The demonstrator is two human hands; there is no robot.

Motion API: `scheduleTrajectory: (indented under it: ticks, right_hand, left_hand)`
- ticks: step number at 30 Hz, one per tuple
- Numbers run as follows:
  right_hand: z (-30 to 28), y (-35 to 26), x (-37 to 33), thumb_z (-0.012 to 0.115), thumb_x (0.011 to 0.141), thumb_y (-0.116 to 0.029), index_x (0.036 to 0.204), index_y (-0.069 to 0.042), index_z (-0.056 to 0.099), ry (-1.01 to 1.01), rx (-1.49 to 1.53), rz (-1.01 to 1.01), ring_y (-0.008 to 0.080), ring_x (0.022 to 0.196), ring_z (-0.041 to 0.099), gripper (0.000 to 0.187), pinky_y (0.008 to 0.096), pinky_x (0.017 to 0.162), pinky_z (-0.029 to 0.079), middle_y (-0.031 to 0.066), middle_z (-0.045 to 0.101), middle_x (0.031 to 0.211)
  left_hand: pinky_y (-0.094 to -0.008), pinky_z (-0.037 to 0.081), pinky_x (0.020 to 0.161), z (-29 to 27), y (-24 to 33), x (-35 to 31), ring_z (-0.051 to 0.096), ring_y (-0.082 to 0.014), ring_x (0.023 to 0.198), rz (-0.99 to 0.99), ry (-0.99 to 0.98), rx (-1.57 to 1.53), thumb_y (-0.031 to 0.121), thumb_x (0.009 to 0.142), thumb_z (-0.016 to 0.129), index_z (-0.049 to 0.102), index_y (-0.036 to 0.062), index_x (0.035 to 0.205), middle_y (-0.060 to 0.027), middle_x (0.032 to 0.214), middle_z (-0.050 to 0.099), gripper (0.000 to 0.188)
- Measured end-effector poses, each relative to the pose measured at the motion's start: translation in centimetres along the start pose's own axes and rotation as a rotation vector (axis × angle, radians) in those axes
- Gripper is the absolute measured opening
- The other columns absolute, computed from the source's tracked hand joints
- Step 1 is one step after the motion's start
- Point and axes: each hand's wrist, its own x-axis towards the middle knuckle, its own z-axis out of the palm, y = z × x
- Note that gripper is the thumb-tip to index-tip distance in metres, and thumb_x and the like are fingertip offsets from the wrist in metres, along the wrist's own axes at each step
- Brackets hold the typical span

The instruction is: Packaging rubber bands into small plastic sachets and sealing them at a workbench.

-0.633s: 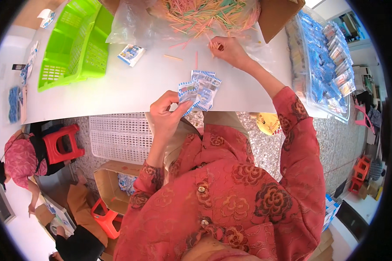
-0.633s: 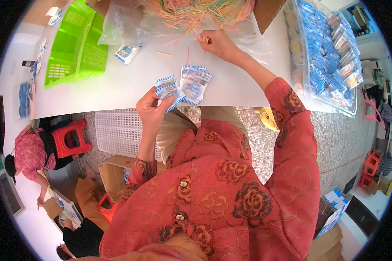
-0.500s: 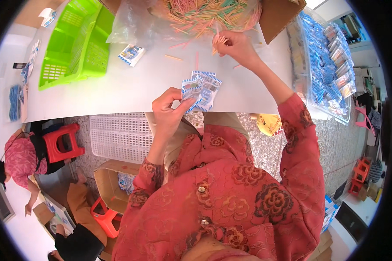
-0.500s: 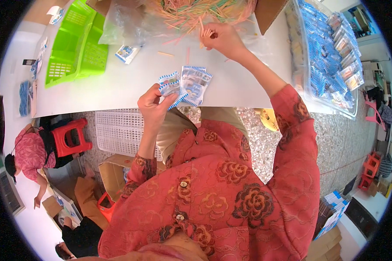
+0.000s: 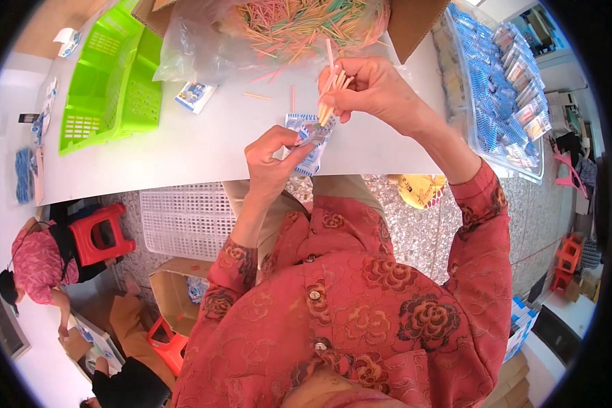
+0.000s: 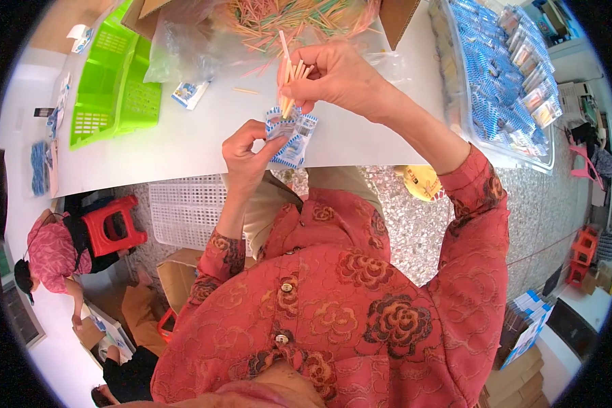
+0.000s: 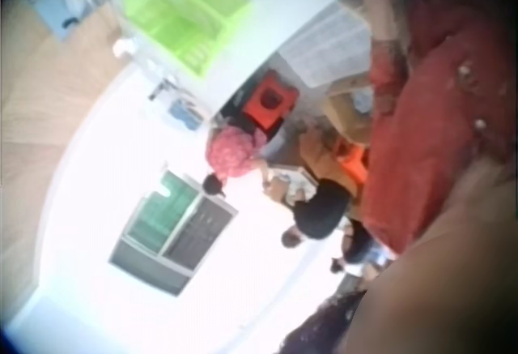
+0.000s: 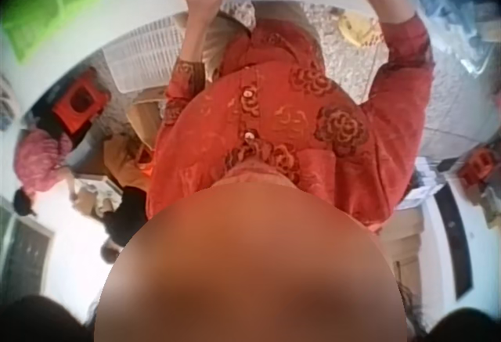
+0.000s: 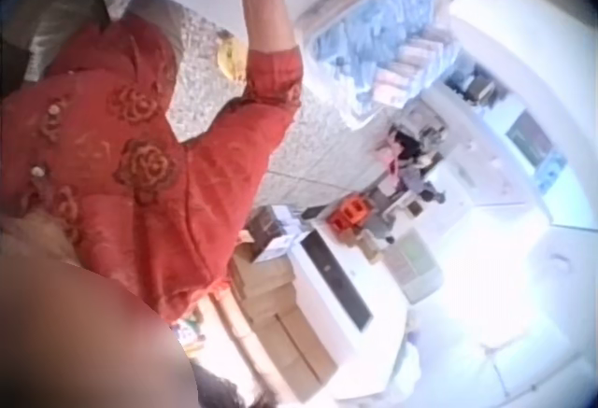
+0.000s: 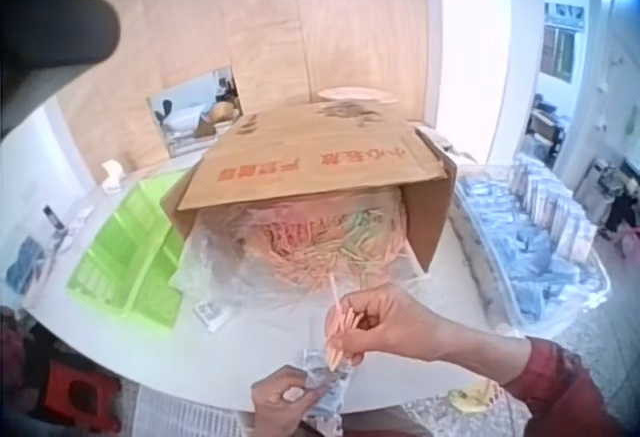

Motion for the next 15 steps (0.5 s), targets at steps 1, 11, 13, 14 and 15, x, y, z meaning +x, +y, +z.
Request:
scheduleTrajectory:
  ticks: [1,11,13,14,15]
  right_hand:
    - [0.0,0.1,-0.1,0.065,0.084,-0.01,0.087,-0.003,0.062,0.008,-0.017,-0.007,0.0051,0.064,0.055,0.008,0.0195,0.057,0.047,0.0014,0.062,0.076]
    - [2.3,0.0,-1.1,0.065,0.083,-0.004,0.086,0.0,0.061,0.178,-0.387,-0.399,0.0044,0.068,0.056,0.007,0.0201,0.061,0.049,-0.0002,0.06,0.077]
    - [2.6,0.3,-1.2,0.065,0.082,-0.002,0.085,-0.001,0.061,0.184,-0.481,-0.425,0.0048,0.069,0.056,0.006,0.0198,0.062,0.048,-0.0003,0.06,0.076]
    - [2.6,0.2,-1.2,0.065,0.082,-0.002,0.085,-0.001,0.061,0.182,-0.481,-0.426,0.0048,0.069,0.056,0.006,0.0198,0.062,0.048,-0.0003,0.06,0.076]
    - [2.6,0.1,-1.2,0.065,0.082,-0.003,0.086,-0.001,0.061,0.161,-0.509,-0.416,0.0048,0.068,0.056,0.005,0.0198,0.06,0.048,-0.0001,0.059,0.076]
  left_hand:
    - [-0.0236,0.044,0.057,0.1,0.1,0.1,0.057,-0.0106,0.064,0.009,-0.004,-0.001,-0.004,0.067,0.075,0.062,-0.0022,0.073,-0.0054,0.073,0.063,0.015]
    - [-0.0217,0.042,0.057,0.4,0.2,-0.2,0.055,-0.0071,0.065,-0.147,0.036,-0.202,-0.003,0.072,0.072,0.064,-0.0012,0.077,-0.0026,0.073,0.062,0.01]
    - [-0.0215,0.042,0.057,0.5,0.5,-0.1,0.054,-0.0063,0.065,-0.144,0.039,-0.201,-0.003,0.072,0.072,0.064,-0.0009,0.077,-0.0019,0.073,0.062,0.009]
    - [-0.0214,0.041,0.057,0.5,0.6,-0.1,0.053,-0.0056,0.065,-0.144,0.038,-0.2,-0.002,0.073,0.072,0.065,-0.0006,0.076,-0.0013,0.073,0.062,0.009]
    - [-0.0214,0.041,0.057,0.5,0.8,0.0,0.053,-0.0056,0.065,-0.144,0.04,-0.2,-0.002,0.073,0.072,0.065,-0.0006,0.076,-0.0013,0.073,0.062,0.009]
